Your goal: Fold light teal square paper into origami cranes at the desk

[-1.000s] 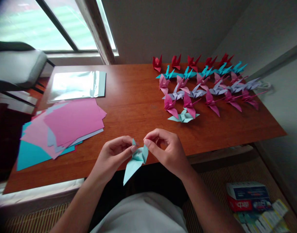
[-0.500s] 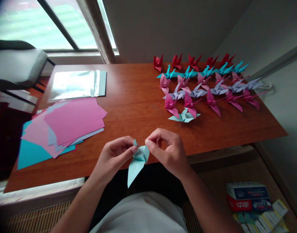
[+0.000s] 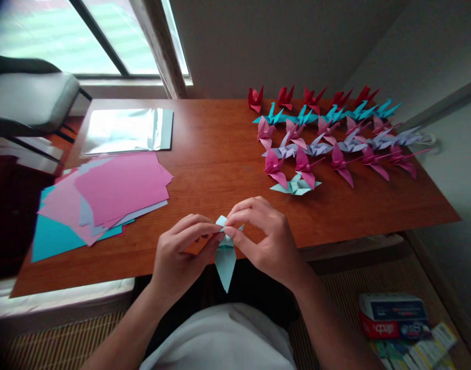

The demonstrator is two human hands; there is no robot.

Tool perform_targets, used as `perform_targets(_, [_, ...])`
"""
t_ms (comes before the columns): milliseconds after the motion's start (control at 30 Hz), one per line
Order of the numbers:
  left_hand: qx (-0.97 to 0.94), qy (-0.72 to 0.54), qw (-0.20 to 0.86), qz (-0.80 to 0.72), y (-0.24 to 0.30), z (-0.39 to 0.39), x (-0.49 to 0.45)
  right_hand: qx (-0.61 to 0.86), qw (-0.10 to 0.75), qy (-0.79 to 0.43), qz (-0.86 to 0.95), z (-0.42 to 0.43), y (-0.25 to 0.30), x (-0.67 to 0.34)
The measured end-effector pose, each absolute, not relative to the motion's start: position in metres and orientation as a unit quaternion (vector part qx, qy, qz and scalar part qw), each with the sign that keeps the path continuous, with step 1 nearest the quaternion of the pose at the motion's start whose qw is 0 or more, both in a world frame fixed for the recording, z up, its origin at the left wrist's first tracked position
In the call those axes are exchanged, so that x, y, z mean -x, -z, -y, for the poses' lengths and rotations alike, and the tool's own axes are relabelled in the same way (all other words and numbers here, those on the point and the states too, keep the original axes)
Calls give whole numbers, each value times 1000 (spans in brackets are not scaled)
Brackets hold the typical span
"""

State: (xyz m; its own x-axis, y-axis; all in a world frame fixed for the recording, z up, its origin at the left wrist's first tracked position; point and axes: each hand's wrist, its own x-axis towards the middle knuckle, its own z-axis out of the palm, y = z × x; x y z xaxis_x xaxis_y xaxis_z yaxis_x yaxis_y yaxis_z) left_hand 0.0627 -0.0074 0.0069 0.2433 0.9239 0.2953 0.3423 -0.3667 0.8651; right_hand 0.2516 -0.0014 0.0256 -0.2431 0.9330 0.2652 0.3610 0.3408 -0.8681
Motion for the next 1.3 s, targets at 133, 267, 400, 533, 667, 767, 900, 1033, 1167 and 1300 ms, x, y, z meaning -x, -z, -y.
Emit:
perform_targets(133, [-710, -430, 340, -443, -11, 8, -61, 438, 409, -346, 722, 2, -24, -253])
perform_targets(267, [-716, -434, 322, -442, -10, 9, -60, 445, 418, -340, 716, 5, -24, -251])
perform_targets(400, [-747, -433, 255, -436, -8, 11, -62, 456, 419, -316, 719, 7, -26, -247])
perform_targets(533, [-750, -433, 250, -433, -8, 11, -63, 465, 426, -305, 713, 7, -28, -246])
perform_targets(667, [-732, -441, 274, -440, -7, 10, -62, 472, 432, -311, 702, 7, -27, -246])
perform_targets(767, [-722, -455, 268, -446, -7, 9, -61, 482, 434, -307, 696, 9, -25, -245])
perform_targets(900, [-728, -472, 186, -461, -5, 10, -61, 523, 448, -261, 677, 14, -24, -239])
perform_targets(1033, [-739, -491, 89, -453, -3, 12, -63, 534, 464, -223, 671, 19, -20, -230])
perform_targets(1167, [-751, -493, 43, -438, -2, 12, -65, 548, 487, -235, 638, 23, -18, -223])
perform_targets(1300, [-749, -497, 28, -438, -1, 12, -66, 552, 494, -238, 628, 24, -17, -221])
